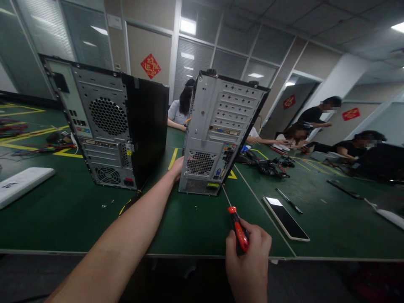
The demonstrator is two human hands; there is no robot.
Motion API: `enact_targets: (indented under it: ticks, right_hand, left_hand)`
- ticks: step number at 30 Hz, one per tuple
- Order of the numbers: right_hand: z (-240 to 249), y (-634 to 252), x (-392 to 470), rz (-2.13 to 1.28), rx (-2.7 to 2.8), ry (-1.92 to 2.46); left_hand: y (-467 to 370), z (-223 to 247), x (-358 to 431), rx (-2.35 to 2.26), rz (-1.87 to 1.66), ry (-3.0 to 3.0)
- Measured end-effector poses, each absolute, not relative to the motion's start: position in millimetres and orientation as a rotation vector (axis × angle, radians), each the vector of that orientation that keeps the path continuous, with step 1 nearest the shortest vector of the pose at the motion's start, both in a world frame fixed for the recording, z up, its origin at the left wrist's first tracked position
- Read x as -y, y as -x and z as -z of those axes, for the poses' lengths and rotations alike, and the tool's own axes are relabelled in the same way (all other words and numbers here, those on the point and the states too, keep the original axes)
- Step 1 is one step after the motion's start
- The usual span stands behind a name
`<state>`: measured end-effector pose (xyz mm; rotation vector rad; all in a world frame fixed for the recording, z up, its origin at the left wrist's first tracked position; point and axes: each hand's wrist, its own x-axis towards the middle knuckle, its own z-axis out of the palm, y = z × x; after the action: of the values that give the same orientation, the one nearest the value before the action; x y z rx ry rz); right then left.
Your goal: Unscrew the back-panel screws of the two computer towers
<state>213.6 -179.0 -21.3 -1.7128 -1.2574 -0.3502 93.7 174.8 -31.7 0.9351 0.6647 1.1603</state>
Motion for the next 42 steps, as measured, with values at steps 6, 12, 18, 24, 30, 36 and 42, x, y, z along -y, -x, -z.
enact_targets:
  ticks: [6, 12, 18, 24, 30, 36, 42]
  right_hand:
    - [17.3, -211.6, 181.8, 0.294, 1.307, 1.721]
    - [20.9, -215.4, 181.3, 0.289, 1.254, 1.736]
    - [21.5, -215.2, 180.7, 0.288, 1.269, 1.697]
    - [17.6, -211.7, 184.8, 0.245, 1.29, 1.737]
    - [17.2, -213.5, 182.4, 0.275, 1.277, 1.745]
    - [22.2, -216.2, 181.2, 0.277, 1.26, 1.734]
    - [23.1, -215.4, 180.5, 0.321, 1.303, 1.71]
  left_hand:
    - [-93.8, 26.0, -168.3, -0.648, -1.193, -0.924]
    - [-94.3, 18.9, -160.4, -0.69, -1.212, -0.921]
    - [-93.5, 20.6, -162.2, -0.715, -1.204, -0.919]
    - [-93.5, 17.3, -159.8, -0.731, -1.202, -0.906]
    - [-92.1, 15.2, -157.7, -0.725, -1.21, -0.892]
    - [-91.8, 14.2, -156.7, -0.724, -1.213, -0.906]
    - [-92.1, 11.1, -153.1, -0.733, -1.196, -0.917]
